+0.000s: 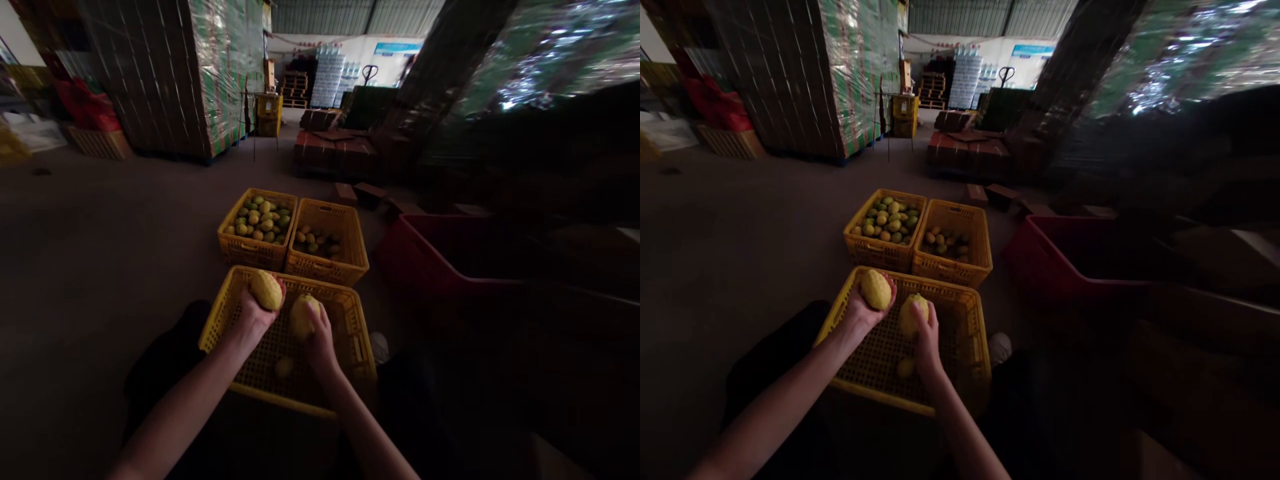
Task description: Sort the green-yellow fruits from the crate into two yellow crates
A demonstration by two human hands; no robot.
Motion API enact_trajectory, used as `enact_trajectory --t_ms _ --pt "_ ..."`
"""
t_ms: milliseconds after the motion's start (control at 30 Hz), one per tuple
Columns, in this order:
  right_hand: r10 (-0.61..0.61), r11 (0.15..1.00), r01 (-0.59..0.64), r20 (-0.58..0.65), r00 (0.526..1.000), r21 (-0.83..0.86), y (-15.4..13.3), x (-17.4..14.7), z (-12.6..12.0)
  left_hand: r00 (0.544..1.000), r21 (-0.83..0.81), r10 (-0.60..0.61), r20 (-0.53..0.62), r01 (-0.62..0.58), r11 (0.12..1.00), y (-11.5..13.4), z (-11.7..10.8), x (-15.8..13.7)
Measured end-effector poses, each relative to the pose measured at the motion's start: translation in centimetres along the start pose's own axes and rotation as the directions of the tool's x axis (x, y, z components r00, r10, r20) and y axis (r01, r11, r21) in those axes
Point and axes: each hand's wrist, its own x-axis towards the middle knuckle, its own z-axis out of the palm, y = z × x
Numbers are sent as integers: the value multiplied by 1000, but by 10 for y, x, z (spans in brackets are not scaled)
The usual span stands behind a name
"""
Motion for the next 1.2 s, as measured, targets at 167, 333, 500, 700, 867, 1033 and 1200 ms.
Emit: enact_trajectory --t_ms 167,333,500,700,867,1033,1200 --pt "-152 975 151 7 988 -164 7 -14 17 996 53 82 -48 -79 995 -5 -1 0" --pt "-137 960 158 103 985 -231 18 -19 21 985 144 163 -52 -154 977 -9 0 -1" --pt "-71 970 123 240 968 -211 12 -23 19 986 133 153 -61 -144 980 -5 -1 1" --pt "-19 999 16 65 998 47 -7 -5 2 999 -13 -32 32 33 999 1 -1 8" --pt "71 986 -62 -56 996 154 -15 14 -18 1000 -15 -12 -27 12 1000 2 2 10" --pt "163 969 -140 -99 982 203 -10 24 -12 999 -27 9 -37 -10 1000 4 -1 13" --pt "-9 1000 10 -71 997 17 1 8 -8 1000 -56 4 -30 -5 998 1 -7 18"
